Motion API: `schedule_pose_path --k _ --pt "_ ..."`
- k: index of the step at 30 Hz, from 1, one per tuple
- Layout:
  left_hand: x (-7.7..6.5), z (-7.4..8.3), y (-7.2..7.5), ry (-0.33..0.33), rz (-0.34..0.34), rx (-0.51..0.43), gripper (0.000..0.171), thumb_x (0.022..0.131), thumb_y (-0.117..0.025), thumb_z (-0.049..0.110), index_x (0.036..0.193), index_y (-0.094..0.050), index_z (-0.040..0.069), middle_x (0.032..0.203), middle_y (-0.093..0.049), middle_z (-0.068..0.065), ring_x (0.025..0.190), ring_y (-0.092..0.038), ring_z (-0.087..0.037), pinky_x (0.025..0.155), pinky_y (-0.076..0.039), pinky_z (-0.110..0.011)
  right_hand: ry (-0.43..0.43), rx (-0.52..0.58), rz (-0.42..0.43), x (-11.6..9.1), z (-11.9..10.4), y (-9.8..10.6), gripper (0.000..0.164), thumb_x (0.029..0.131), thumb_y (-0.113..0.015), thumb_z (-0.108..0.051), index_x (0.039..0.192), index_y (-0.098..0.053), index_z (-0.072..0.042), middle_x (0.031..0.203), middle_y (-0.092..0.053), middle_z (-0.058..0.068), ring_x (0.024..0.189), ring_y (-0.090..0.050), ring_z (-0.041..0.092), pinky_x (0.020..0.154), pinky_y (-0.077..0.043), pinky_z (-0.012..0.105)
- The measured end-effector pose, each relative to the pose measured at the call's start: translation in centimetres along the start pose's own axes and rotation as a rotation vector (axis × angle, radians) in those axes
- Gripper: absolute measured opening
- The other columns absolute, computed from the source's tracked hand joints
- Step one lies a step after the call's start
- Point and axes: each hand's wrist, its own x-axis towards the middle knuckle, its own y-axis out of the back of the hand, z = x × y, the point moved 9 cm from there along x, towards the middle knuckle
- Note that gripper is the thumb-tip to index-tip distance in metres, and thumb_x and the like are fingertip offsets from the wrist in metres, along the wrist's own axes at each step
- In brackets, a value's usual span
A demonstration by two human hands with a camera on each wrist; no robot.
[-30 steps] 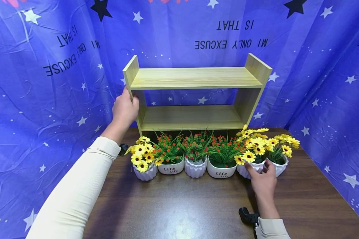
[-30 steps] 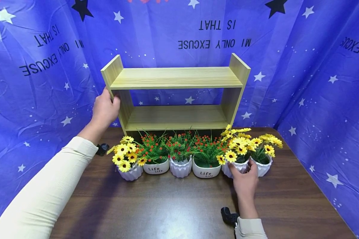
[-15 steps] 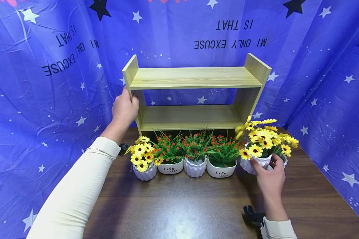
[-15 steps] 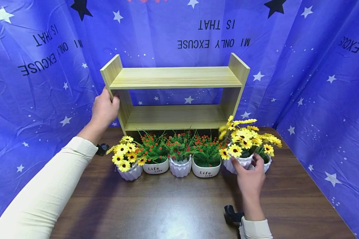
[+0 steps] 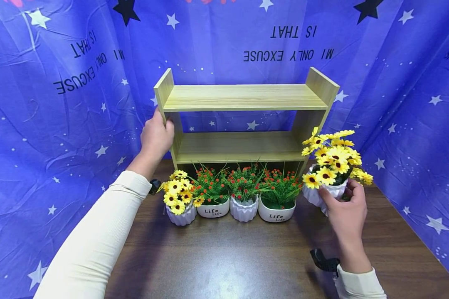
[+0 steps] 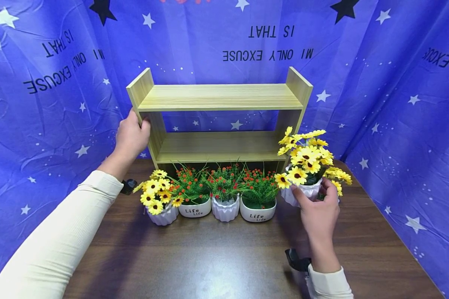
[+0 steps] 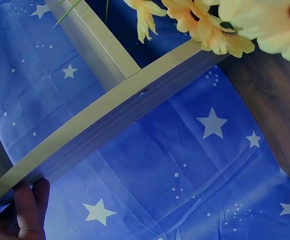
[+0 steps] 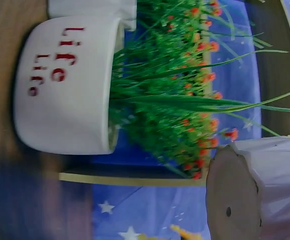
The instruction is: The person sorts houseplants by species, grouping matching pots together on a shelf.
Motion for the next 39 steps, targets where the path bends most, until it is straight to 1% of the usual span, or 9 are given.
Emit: schedule_pose_path --k 7,11,16,23,28,31,34,37,39 --pt "0.0 0.0 0.1 0.015 0.000 0.003 0.034 0.100 -0.046 0.024 0.129 -0.051 0.007 0.116 -0.064 -0.029 0.105 -0.061 -0.050 0.080 -0.044 -0.064 0.001 0.021 -0.034 0.3 -2.1 -0.4 0.070 0.079 -0.082 -0.023 0.139 -0.050 -0.008 0.127 -0.055 0.006 0.107 -0.052 0.015 0.076 -0.042 0.018" --pt "0.0 0.0 0.2 0.019 0.003 0.007 0.034 0.100 -0.046 0.023 0.129 -0.051 0.007 0.116 -0.064 -0.030 0.105 -0.061 -0.051 0.080 -0.044 -0.064 0.021 0.054 -0.043 0.5 -3.2 -0.7 0.068 0.078 -0.082 -0.019 0.139 -0.051 -0.009 0.126 -0.056 0.006 0.102 -0.054 0.014 0.074 -0.044 0.016" --pt "0.0 0.0 0.1 0.017 0.006 0.006 0.035 0.100 -0.047 0.023 0.132 -0.050 0.007 0.117 -0.064 -0.029 0.106 -0.061 -0.051 0.081 -0.043 -0.064 0.078 0.100 -0.036 1.0 -4.8 -0.7 0.069 0.076 -0.084 -0.014 0.137 -0.053 -0.008 0.124 -0.058 0.004 0.100 -0.056 0.011 0.071 -0.046 0.013" --pt "0.0 0.0 0.1 0.016 0.004 0.008 0.036 0.100 -0.046 0.023 0.133 -0.050 0.007 0.118 -0.063 -0.030 0.107 -0.060 -0.051 0.082 -0.043 -0.064 0.111 0.160 -0.052 1.7 -6.7 -1.0 0.066 0.079 -0.082 -0.013 0.138 -0.051 -0.010 0.122 -0.055 -0.002 0.101 -0.057 0.012 0.073 -0.049 0.015" --pt "0.0 0.0 0.1 0.022 0.001 0.010 0.037 0.101 -0.046 0.024 0.134 -0.049 0.007 0.118 -0.063 -0.029 0.107 -0.060 -0.051 0.082 -0.043 -0.064 0.121 0.256 -0.041 2.3 -8.6 -1.2 0.064 0.078 -0.082 -0.010 0.135 -0.053 -0.012 0.122 -0.057 0.001 0.104 -0.057 0.016 0.076 -0.050 0.021" --pt "0.0 0.0 0.0 0.025 -0.003 0.009 0.038 0.101 -0.046 0.025 0.135 -0.049 0.008 0.119 -0.063 -0.029 0.108 -0.060 -0.050 0.082 -0.043 -0.064 0.125 0.368 -0.022 2.8 -9.9 -1.4 0.063 0.074 -0.082 -0.004 0.131 -0.056 -0.011 0.119 -0.059 0.005 0.099 -0.060 0.018 0.076 -0.050 0.023" --pt "-0.1 -0.1 0.0 0.027 -0.004 0.008 0.038 0.101 -0.046 0.025 0.135 -0.049 0.008 0.120 -0.063 -0.029 0.108 -0.060 -0.050 0.082 -0.044 -0.064 0.152 0.478 0.003 3.4 -11.6 -1.5 0.061 0.071 -0.081 0.002 0.127 -0.058 -0.009 0.116 -0.061 0.009 0.097 -0.061 0.021 0.076 -0.049 0.026" --pt "-0.1 -0.1 0.0 0.026 -0.003 0.007 0.039 0.100 -0.046 0.024 0.136 -0.048 0.008 0.119 -0.063 -0.030 0.108 -0.060 -0.051 0.081 -0.044 -0.064 0.173 0.536 0.014 4.1 -13.4 -1.6 0.060 0.071 -0.080 0.004 0.126 -0.059 -0.009 0.117 -0.060 0.010 0.101 -0.059 0.022 0.077 -0.048 0.029" --pt "-0.1 -0.1 0.0 0.024 -0.006 0.008 0.040 0.101 -0.045 0.025 0.137 -0.048 0.008 0.119 -0.063 -0.030 0.108 -0.060 -0.051 0.081 -0.044 -0.064 0.178 0.547 0.018 4.5 -14.5 -1.7 0.060 0.072 -0.080 0.002 0.126 -0.058 -0.009 0.118 -0.060 0.009 0.104 -0.058 0.021 0.079 -0.047 0.030"
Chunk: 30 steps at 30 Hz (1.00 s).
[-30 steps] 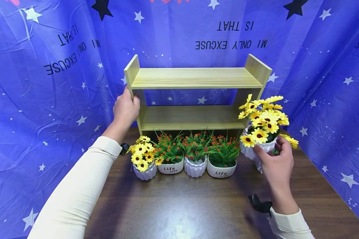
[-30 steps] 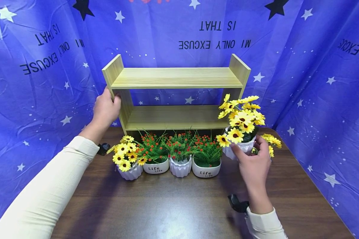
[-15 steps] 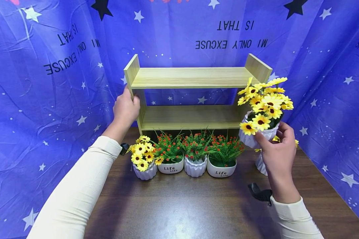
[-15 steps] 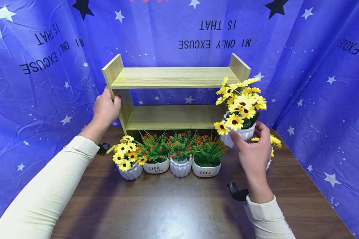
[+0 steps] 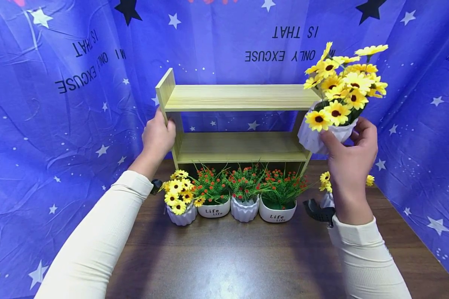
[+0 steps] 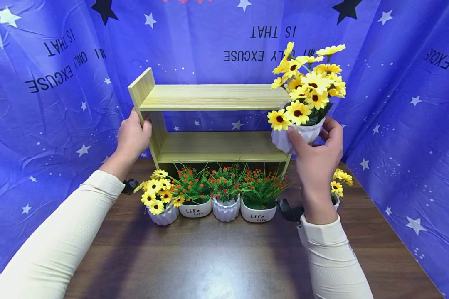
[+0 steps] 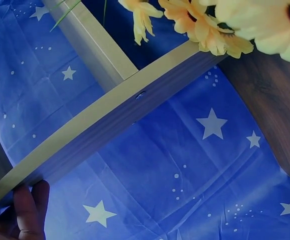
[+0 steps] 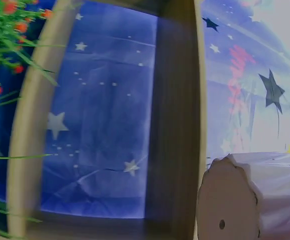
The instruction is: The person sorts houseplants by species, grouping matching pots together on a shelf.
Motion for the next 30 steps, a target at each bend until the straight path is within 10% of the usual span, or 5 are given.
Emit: schedule_pose_path --k 20,30 --pt "-0.1 0.0 0.1 0.001 0.010 -0.004 0.040 0.100 -0.045 0.024 0.137 -0.048 0.008 0.118 -0.064 -0.028 0.106 -0.061 -0.051 0.081 -0.043 -0.064 0.002 0.091 -0.046 4.5 -1.0 -4.6 0.061 0.068 -0.089 -0.010 0.120 -0.058 -0.007 0.115 -0.058 0.007 0.100 -0.058 0.019 0.080 -0.047 0.031" --pt "-0.3 0.0 -0.1 0.021 -0.010 0.002 0.044 0.101 -0.044 0.025 0.142 -0.045 0.009 0.121 -0.062 -0.030 0.108 -0.059 -0.052 0.083 -0.043 -0.065 -0.010 -0.171 -0.019 6.7 -0.7 -6.2 0.052 0.073 -0.088 -0.025 0.114 -0.061 -0.008 0.096 -0.059 -0.002 0.085 -0.056 0.009 0.075 -0.044 0.024"
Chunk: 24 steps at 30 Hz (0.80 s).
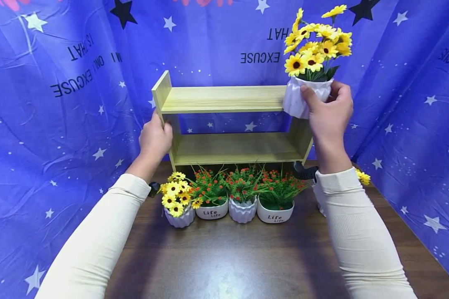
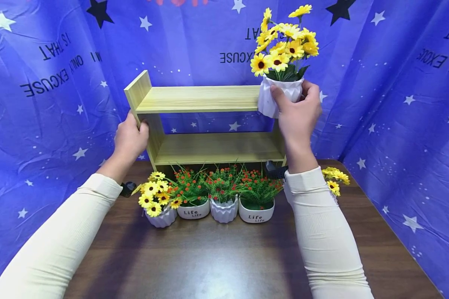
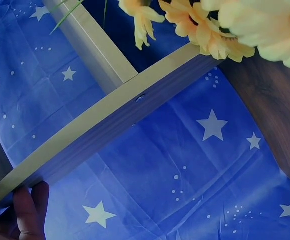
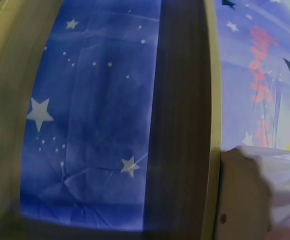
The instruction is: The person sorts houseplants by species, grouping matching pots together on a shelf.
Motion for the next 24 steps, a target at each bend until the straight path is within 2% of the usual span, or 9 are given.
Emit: schedule_pose_path --k 9,13,24 --pt "-0.1 -0.4 0.0 0.007 -0.009 -0.010 0.045 0.101 -0.045 0.026 0.142 -0.044 0.008 0.121 -0.062 -0.030 0.109 -0.059 -0.051 0.084 -0.043 -0.064 -0.032 -0.139 -0.059 1.2 0.3 -2.5 0.059 0.076 -0.084 -0.037 0.120 -0.058 -0.008 0.096 -0.059 -0.005 0.087 -0.055 0.008 0.077 -0.044 0.024" --pt "-0.1 -0.3 0.0 0.005 -0.004 -0.007 0.044 0.101 -0.045 0.026 0.142 -0.045 0.008 0.121 -0.062 -0.030 0.108 -0.060 -0.051 0.084 -0.043 -0.064 -0.051 -0.189 -0.083 1.8 0.6 -3.3 0.062 0.078 -0.082 -0.041 0.124 -0.056 -0.008 0.101 -0.060 -0.004 0.092 -0.056 0.008 0.080 -0.045 0.024" --pt "-0.1 -0.1 0.0 0.002 -0.002 -0.001 0.046 0.101 -0.045 0.025 0.143 -0.044 0.009 0.119 -0.063 -0.029 0.107 -0.060 -0.050 0.082 -0.044 -0.064 -0.055 -0.208 -0.110 3.0 1.0 -4.5 0.062 0.081 -0.079 -0.038 0.125 -0.051 -0.006 0.106 -0.061 0.000 0.095 -0.058 0.010 0.082 -0.046 0.024"
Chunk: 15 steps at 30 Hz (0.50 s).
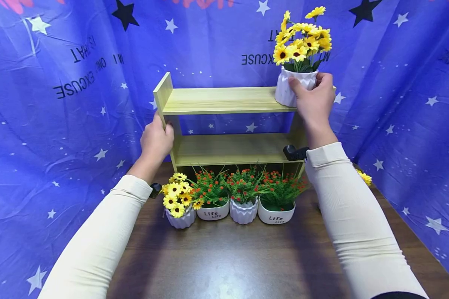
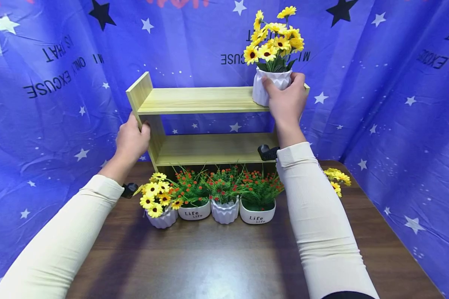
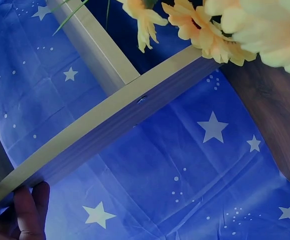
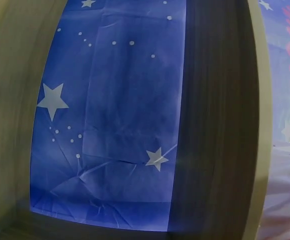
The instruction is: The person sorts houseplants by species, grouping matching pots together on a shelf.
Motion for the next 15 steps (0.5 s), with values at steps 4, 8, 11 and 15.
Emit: schedule_pose_path --k 4,8,11,15 --pt "-0.05 0.09 -0.14 -0.003 -0.014 -0.004 0.047 0.101 -0.045 0.026 0.145 -0.043 0.010 0.121 -0.063 -0.029 0.108 -0.060 -0.050 0.083 -0.044 -0.064 -0.005 -0.018 -0.010 0.43 -0.01 -0.37 0.061 0.083 -0.078 -0.036 0.127 -0.049 -0.005 0.113 -0.062 0.003 0.102 -0.058 0.014 0.085 -0.044 0.024" --pt "0.00 0.16 0.09 0.000 -0.005 -0.005 0.046 0.101 -0.045 0.026 0.144 -0.044 0.010 0.121 -0.062 -0.029 0.108 -0.060 -0.050 0.084 -0.043 -0.064 -0.008 -0.044 -0.028 0.65 -0.15 -0.56 0.064 0.083 -0.076 -0.039 0.130 -0.047 -0.006 0.121 -0.061 0.006 0.108 -0.057 0.016 0.089 -0.044 0.024" --pt "-0.01 0.24 0.18 -0.004 -0.003 -0.008 0.046 0.101 -0.045 0.026 0.144 -0.044 0.010 0.121 -0.062 -0.029 0.108 -0.060 -0.050 0.083 -0.043 -0.064 -0.023 -0.068 -0.055 0.49 -0.06 -0.50 0.068 0.084 -0.074 -0.043 0.134 -0.046 -0.007 0.123 -0.060 0.006 0.109 -0.056 0.016 0.090 -0.043 0.024" --pt "-0.05 0.08 0.13 -0.006 -0.007 -0.005 0.046 0.101 -0.044 0.026 0.144 -0.043 0.010 0.121 -0.062 -0.029 0.108 -0.060 -0.050 0.083 -0.044 -0.064 -0.042 -0.063 -0.096 -0.34 0.25 -0.11 0.069 0.086 -0.072 -0.044 0.138 -0.043 -0.009 0.126 -0.057 0.005 0.111 -0.053 0.015 0.092 -0.042 0.025"
